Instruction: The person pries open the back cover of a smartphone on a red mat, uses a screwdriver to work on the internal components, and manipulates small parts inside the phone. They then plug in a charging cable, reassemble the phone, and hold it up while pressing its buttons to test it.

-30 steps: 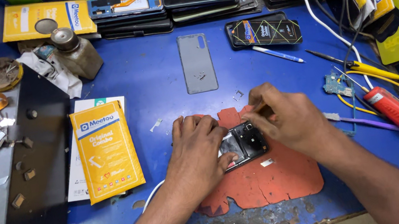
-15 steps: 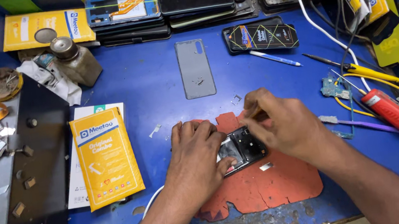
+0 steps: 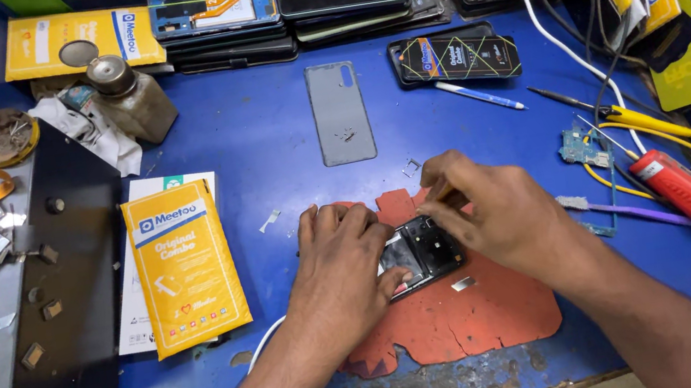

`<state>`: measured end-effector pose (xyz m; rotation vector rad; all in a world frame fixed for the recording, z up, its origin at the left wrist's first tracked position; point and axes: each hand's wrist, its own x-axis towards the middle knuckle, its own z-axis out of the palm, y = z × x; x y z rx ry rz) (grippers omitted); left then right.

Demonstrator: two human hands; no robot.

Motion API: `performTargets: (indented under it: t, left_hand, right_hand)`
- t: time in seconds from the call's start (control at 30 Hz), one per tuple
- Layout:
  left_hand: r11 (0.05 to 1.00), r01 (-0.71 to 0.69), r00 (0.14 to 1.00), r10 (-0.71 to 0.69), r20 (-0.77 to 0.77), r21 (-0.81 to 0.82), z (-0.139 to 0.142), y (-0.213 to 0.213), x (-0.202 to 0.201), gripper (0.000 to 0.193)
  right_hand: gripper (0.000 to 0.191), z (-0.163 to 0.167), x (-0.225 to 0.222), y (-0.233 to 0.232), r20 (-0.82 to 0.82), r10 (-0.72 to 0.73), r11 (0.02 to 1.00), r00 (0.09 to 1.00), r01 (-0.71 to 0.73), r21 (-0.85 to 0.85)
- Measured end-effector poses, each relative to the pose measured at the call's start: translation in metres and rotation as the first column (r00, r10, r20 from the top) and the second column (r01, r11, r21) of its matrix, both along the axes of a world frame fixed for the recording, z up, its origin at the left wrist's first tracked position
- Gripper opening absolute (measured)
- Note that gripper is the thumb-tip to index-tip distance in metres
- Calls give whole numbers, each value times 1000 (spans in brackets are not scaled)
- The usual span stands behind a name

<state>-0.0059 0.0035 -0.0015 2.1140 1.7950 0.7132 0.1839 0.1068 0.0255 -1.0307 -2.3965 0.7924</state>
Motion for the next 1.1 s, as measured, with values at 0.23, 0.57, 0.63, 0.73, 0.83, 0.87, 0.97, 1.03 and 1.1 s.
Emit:
performTargets:
  t: [0.23,0.57,0.63,0.73,0.83,0.87,0.97,1.03,1.1]
  left_hand:
    - [1000,-5,1000,5,5,23,-1,0,0,47]
    - [989,-86,996,85,13,122,-5,2,-6,37]
    - [981,-111,994,111,12,157,-6,2,-6,36]
    - [976,-137,991,137,12,168,-7,1,-7,34]
    - [968,-169,986,166,32,188,-7,1,-7,31]
    - [964,-179,984,174,45,195,-7,1,-7,30]
    - [951,-223,974,210,81,213,-7,2,-8,24]
    - [939,-265,962,240,134,220,-7,3,-9,22]
    - [923,-316,939,270,215,220,-6,4,-12,22]
  right_hand:
    - [38,-9,-1,35,-410,-171,977,896,102,-186]
    - [41,-63,-63,102,-524,-195,965,829,68,-252]
    - [41,-69,-69,106,-530,-178,966,829,46,-252]
    - [41,-74,-75,106,-487,-195,960,851,64,-272]
    - [41,-75,-78,99,-492,-195,951,848,40,-308]
    - [41,-73,-78,97,-496,-184,954,849,33,-298]
    - [42,-65,-77,91,-518,-162,958,840,7,-288]
    - [42,-57,-73,83,-543,-157,950,825,-23,-310]
    - [41,-50,-65,70,-630,-169,921,758,-106,-375]
